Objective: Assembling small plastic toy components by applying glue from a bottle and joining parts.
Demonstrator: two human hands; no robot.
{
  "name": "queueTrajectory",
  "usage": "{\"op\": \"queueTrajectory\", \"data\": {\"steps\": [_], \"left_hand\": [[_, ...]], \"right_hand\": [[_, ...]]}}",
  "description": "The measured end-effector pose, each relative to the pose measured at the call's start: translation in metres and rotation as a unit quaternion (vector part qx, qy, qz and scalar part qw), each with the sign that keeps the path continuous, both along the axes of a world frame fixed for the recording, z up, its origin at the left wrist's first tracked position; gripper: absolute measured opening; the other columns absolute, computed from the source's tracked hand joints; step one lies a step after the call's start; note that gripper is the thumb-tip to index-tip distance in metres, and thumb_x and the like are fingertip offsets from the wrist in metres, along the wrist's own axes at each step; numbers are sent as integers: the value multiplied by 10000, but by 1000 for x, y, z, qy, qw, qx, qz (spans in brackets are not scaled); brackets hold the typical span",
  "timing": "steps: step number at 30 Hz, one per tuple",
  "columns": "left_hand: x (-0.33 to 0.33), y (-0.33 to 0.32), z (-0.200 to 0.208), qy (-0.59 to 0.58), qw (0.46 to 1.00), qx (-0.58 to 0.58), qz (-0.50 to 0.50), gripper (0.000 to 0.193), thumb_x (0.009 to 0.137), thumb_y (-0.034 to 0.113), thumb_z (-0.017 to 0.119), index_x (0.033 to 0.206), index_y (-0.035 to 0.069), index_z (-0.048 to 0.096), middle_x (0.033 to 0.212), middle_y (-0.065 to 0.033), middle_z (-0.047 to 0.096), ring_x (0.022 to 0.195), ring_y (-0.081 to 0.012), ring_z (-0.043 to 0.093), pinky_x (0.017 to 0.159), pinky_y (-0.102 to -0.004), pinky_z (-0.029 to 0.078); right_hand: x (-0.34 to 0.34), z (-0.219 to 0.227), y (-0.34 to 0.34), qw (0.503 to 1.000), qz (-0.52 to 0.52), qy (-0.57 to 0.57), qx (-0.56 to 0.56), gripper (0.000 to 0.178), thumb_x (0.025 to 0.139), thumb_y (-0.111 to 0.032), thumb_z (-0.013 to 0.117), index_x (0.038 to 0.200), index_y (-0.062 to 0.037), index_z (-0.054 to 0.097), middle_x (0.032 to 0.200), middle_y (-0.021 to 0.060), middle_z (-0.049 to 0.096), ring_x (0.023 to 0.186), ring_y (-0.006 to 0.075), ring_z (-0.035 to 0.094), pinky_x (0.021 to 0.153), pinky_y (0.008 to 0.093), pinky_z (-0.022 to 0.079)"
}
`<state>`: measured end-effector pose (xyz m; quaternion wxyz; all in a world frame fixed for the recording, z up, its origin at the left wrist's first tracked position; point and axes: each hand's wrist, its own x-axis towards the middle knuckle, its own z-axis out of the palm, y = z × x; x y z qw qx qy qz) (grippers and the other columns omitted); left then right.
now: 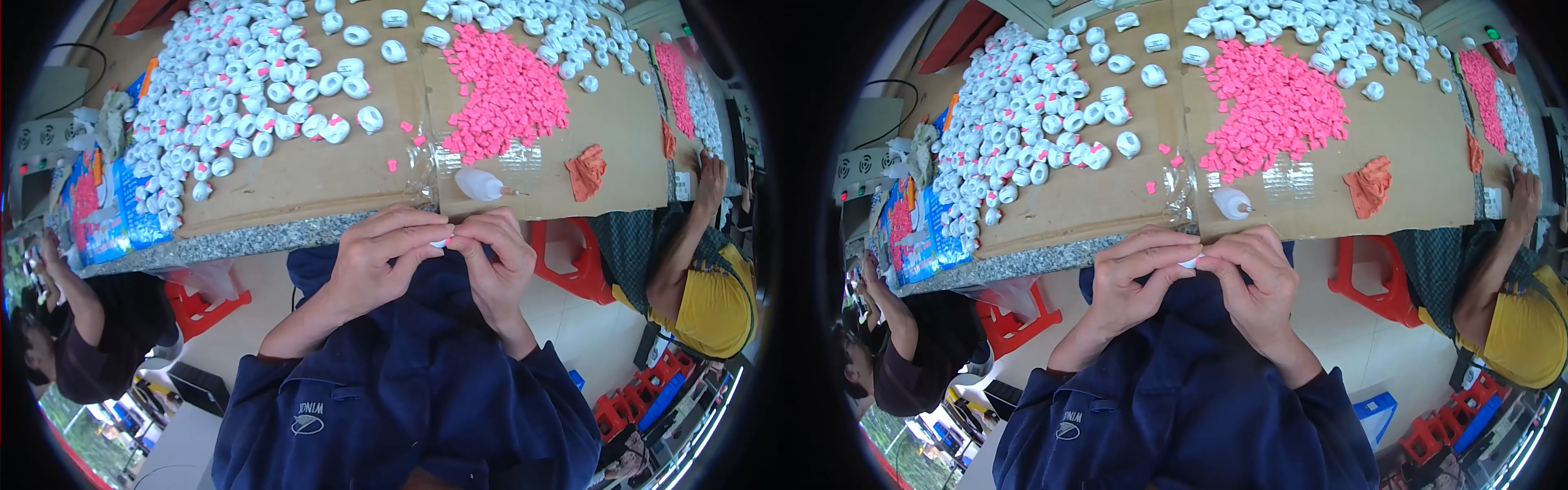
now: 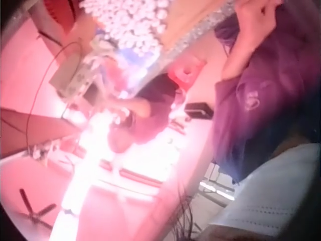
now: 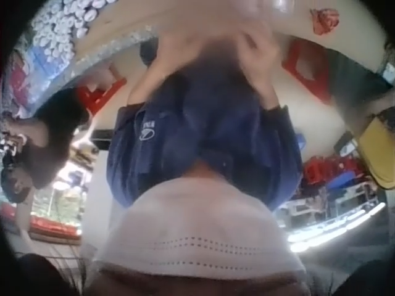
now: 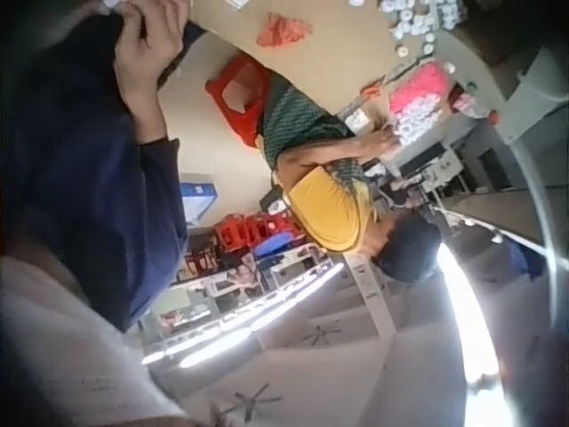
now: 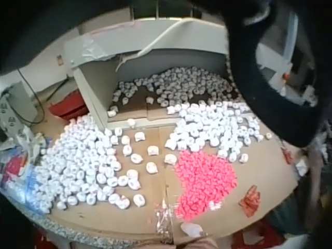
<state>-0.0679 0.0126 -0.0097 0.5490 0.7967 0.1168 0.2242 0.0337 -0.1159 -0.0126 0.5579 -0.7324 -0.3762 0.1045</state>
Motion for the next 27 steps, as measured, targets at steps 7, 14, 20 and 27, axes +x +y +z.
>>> {"op": "queueTrajectory", "data": {"steps": [7, 14, 20, 27], "left_hand": [[-2, 19, 1, 41, 998, 10, 37, 205, 703, -38, 669, 901, 18, 670, 936, -106, 646, 870, -221, 622, 755, -292, 500], [10, 56, 11, 50, 966, 132, 215, 243, 710, -36, 658, 946, 25, 657, 978, -106, 597, 900, -210, 587, 783, -294, 464], [64, 100, 13, 35, 925, 330, 184, 235, 739, 68, 661, 971, 33, 647, 893, -87, 613, 865, -244, 546, 760, -327, 439], [99, 108, 17, 51, 946, 316, 47, 246, 780, 111, 634, 1001, 2, 622, 936, -93, 615, 828, -221, 569, 730, -307, 448]], "right_hand": [[1, 0, 5, 1000, 4, -1, -16, 114, 682, 4, 702, 767, 5, 626, 721, 73, 607, 697, 183, 533, 628, 262, 409], [17, -8, -17, 997, -76, 19, -23, 272, 661, 8, 726, 899, 1, 593, 832, 39, 574, 709, 110, 462, 636, 224, 362], [25, 2, 6, 993, -91, -49, -58, 464, 633, -39, 763, 1044, -14, 549, 960, 42, 564, 790, 122, 465, 688, 239, 374], [26, -2, 5, 999, -37, -35, 14, 382, 726, 31, 641, 1082, 10, 504, 1058, 123, 571, 980, 178, 529, 828, 295, 427]]}}
